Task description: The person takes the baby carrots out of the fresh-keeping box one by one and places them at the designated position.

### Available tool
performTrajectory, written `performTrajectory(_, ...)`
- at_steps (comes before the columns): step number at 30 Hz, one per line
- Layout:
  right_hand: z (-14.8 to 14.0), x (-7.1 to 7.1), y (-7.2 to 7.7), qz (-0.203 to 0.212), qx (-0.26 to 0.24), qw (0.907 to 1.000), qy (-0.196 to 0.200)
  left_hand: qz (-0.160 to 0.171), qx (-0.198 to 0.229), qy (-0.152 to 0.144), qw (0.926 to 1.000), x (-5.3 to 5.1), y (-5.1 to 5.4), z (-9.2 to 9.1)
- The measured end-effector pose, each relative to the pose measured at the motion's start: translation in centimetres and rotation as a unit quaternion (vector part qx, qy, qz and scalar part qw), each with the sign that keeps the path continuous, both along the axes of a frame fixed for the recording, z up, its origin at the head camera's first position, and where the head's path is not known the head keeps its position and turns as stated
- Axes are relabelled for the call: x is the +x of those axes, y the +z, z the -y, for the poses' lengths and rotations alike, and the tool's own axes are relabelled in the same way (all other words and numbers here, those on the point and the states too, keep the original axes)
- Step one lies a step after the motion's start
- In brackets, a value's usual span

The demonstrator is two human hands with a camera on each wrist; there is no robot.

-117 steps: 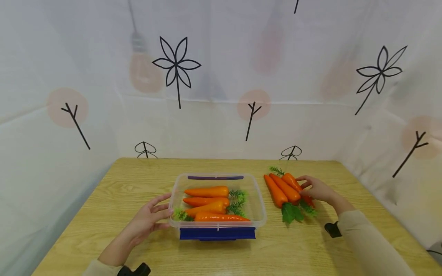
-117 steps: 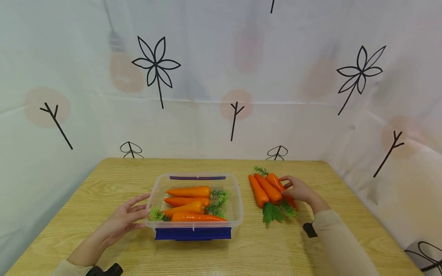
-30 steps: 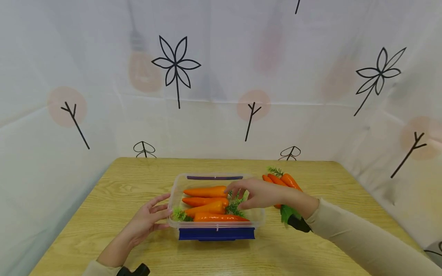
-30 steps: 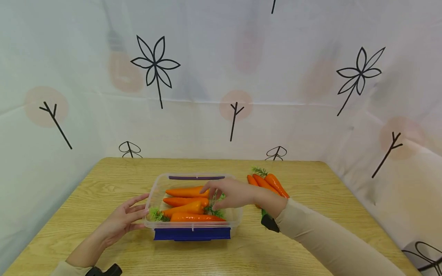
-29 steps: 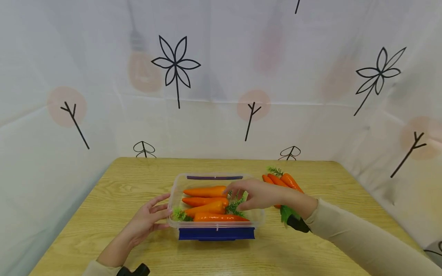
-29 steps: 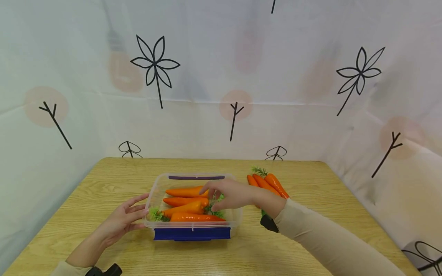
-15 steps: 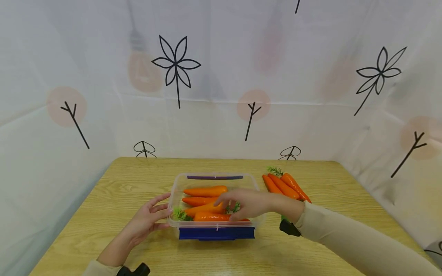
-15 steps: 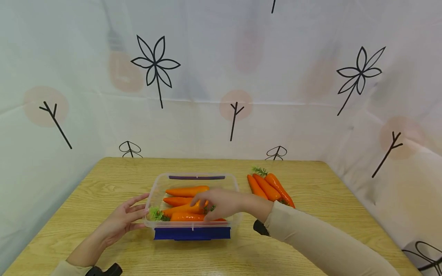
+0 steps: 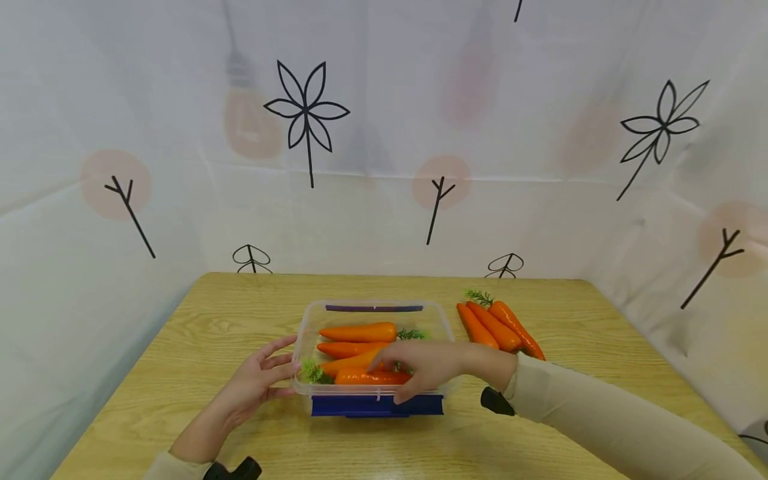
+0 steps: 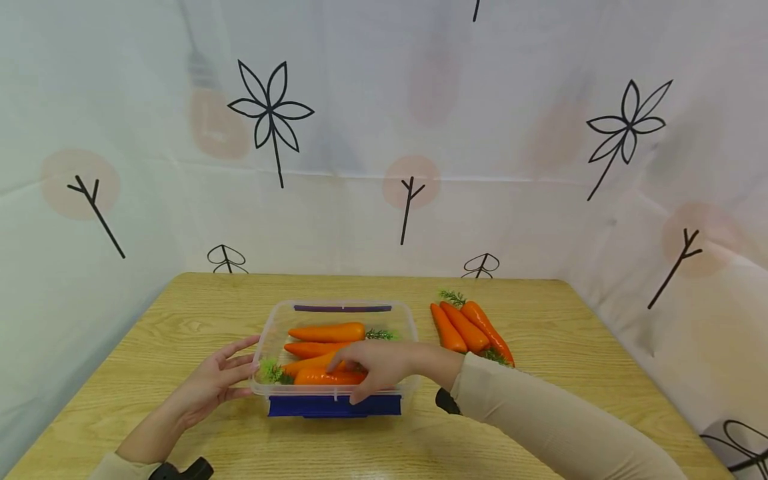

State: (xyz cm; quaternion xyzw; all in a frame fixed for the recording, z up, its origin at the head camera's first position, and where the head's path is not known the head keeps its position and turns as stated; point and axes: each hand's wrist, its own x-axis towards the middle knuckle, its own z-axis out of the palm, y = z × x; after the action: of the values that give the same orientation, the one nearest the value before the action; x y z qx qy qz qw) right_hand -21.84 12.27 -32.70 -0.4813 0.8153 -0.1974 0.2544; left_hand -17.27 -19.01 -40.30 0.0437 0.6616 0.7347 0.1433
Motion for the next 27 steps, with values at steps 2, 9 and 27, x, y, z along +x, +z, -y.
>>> performTrajectory(2,0.0,0.0,0.0,-0.006,-0.008,0.9999,0.003,-0.001,0.0,0.001,1.0,0.0,0.0,0.0)
performTrajectory(9,-0.2,-0.3,0.5,-0.011,-0.034,0.9992,0.019,0.0,0.0,0.002,1.0,0.0,0.0,-0.1)
performTrajectory(27,-2.6,1.4,1.5,-0.077,-0.089,0.9923,-0.039,0.0,0.001,0.004,1.0,0.1,0.0,-0.1)
